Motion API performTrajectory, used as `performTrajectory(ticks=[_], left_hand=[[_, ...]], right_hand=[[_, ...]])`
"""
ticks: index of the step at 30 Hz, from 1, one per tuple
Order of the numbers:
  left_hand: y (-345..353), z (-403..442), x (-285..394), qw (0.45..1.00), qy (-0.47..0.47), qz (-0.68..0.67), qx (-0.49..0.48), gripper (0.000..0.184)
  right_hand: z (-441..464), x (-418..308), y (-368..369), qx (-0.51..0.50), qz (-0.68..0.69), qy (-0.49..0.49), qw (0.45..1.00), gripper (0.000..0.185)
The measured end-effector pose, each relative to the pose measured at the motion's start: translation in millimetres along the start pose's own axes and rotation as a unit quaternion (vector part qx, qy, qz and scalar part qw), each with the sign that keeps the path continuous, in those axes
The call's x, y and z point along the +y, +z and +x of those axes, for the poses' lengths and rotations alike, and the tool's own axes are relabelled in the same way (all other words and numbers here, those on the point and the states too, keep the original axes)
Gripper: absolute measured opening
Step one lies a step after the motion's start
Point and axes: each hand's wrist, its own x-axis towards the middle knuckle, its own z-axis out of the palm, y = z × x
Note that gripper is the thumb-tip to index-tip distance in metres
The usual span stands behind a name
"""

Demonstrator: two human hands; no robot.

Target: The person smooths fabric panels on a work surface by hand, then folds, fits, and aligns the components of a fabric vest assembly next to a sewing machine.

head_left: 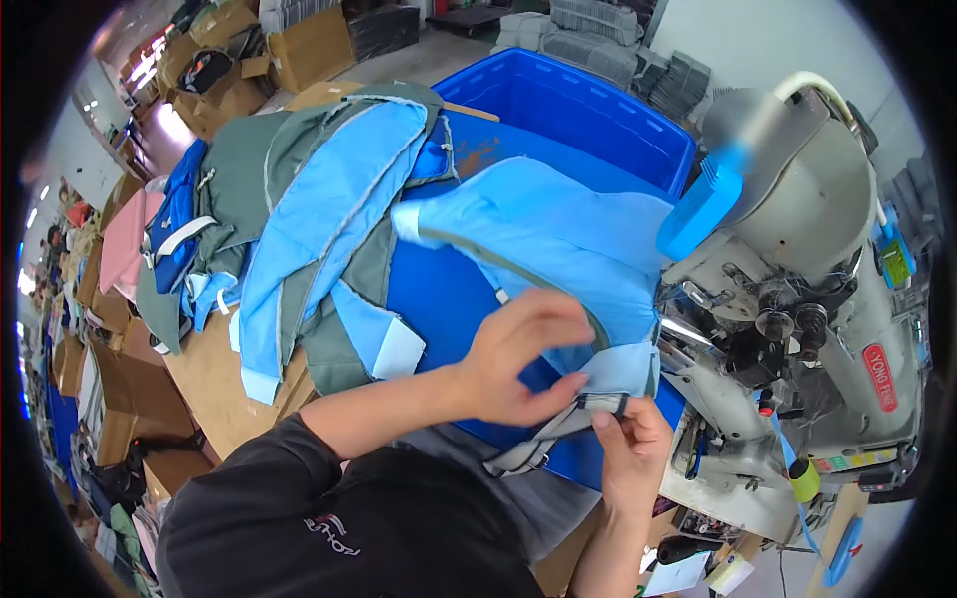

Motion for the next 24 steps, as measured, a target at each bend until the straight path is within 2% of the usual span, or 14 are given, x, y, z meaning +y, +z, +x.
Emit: performTrajectory(ticks=[1, 4, 7, 10, 13, 14, 15, 17, 20, 23, 24], left_hand=[[-4.1, 4.3, 10.3, 0.998, -0.003, -0.059, -0.019, 0.052], [-3.9, 32.3, 33.2, 0.992, -0.04, -0.053, -0.109, 0.05], [-5.4, 34.1, 35.4, 0.946, -0.159, -0.113, -0.261, 0.045], [-4.7, 34.0, 41.6, 0.955, -0.12, -0.103, -0.249, 0.034], [-3.2, 35.4, 52.9, 0.958, -0.141, -0.059, -0.243, 0.027], [-3.1, 35.5, 53.1, 0.956, -0.168, -0.058, -0.234, 0.024], [-3.3, 36.2, 52.5, 0.953, -0.194, -0.056, -0.225, 0.021], [-2.3, 34.9, 53.4, 0.952, -0.23, -0.046, -0.198, 0.02], [7.0, 22.8, 53.8, 0.955, -0.259, -0.043, -0.136, 0.026], [27.8, 13.9, 45.0, 0.948, -0.298, -0.097, -0.06, 0.032], [32.5, 14.9, 42.9, 0.937, -0.319, -0.137, -0.042, 0.033]], right_hand=[[-2.1, 3.0, 0.4, 0.014, -0.063, -0.011, 0.998, 0.021], [-2.3, -1.6, -2.8, -0.001, -0.176, -0.101, 0.979, 0.023], [-15.5, -14.5, 3.6, 0.018, -0.163, -0.042, 0.986, 0.025], [-27.5, -17.9, 6.9, 0.04, -0.212, -0.045, 0.975, 0.024], [-18.7, -34.6, 4.4, 0.018, -0.388, -0.149, 0.909, 0.023], [-11.8, -36.4, -0.7, 0.037, -0.426, -0.202, 0.881, 0.023], [-8.6, -40.9, -0.9, 0.115, -0.452, -0.21, 0.859, 0.018], [5.7, -36.6, -5.1, 0.221, -0.411, -0.205, 0.86, 0.014], [23.7, -33.0, -4.4, 0.181, -0.466, -0.156, 0.852, 0.015], [31.6, -30.1, -2.3, 0.138, -0.453, -0.091, 0.876, 0.015], [33.2, -26.1, -1.5, 0.143, -0.452, -0.12, 0.872, 0.012]])
